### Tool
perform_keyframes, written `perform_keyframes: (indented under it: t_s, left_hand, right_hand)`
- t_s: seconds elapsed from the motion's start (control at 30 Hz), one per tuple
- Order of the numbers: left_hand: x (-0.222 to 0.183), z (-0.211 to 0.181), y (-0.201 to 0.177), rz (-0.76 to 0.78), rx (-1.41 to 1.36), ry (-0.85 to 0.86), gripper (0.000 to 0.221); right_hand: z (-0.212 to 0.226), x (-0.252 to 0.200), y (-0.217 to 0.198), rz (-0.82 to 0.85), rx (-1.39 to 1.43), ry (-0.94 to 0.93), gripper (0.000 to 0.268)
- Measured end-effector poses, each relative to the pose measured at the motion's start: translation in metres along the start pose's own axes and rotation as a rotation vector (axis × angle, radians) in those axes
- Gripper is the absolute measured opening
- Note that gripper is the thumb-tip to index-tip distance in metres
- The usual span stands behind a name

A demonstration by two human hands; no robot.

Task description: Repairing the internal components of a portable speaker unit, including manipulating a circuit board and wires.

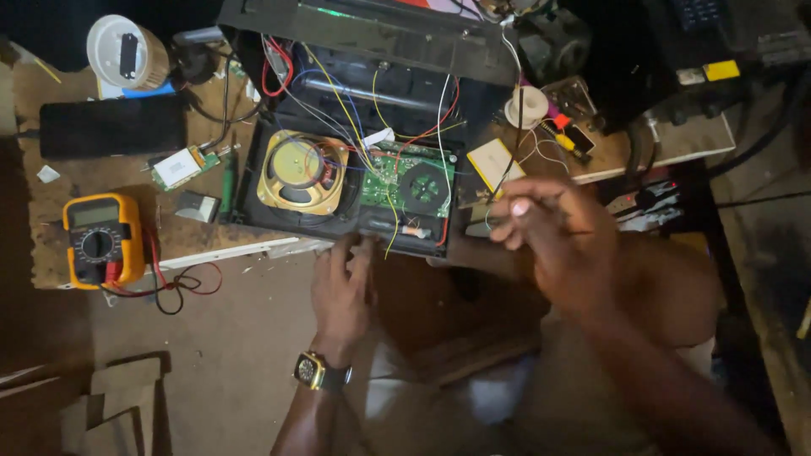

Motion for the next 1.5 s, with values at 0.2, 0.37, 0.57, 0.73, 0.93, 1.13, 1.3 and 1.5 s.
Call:
perform_keyframes:
  t_s: [0.2,0.37,0.57,0.73,0.93,1.13,1.3,1.5]
  left_hand:
    - [0.007,0.002,-0.004,-0.181,0.085,0.161,0.035]
    - [0.003,0.015,0.007,-0.167,0.129,0.191,0.036]
    - [-0.002,0.024,0.014,-0.040,0.119,0.086,0.054]
    - [0.000,0.018,0.005,-0.109,0.095,0.114,0.062]
    - [0.005,0.012,-0.005,-0.261,0.052,0.179,0.041]
    - [0.003,0.013,-0.005,-0.342,0.046,0.218,0.040]
    - [0.006,0.005,-0.010,-0.366,-0.027,0.222,0.031]
    - [0.007,0.002,-0.015,-0.415,-0.062,0.227,0.033]
  right_hand:
    - [-0.156,-0.033,0.066,-0.040,0.423,0.564,0.020]
    - [-0.207,-0.024,0.109,0.209,0.640,0.673,0.010]
    - [-0.233,-0.012,0.133,0.241,0.924,0.756,0.021]
    - [-0.187,-0.017,0.127,0.319,1.024,0.725,0.027]
    - [-0.160,-0.014,0.130,0.311,0.966,0.618,0.022]
    - [-0.205,-0.010,0.159,0.190,0.941,0.481,0.026]
    - [-0.216,0.001,0.180,0.011,1.107,0.490,0.022]
    - [-0.203,0.010,0.175,-0.142,1.006,0.722,0.041]
Point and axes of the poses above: each hand's wrist, its own x-axis towards the middle knuckle, its own y-axis out of the palm, z = x × y, the point moved 3 cm from there along x, towards the middle knuckle, and after that the axes turned 15 degrees about -x, right-handed, at the moved point
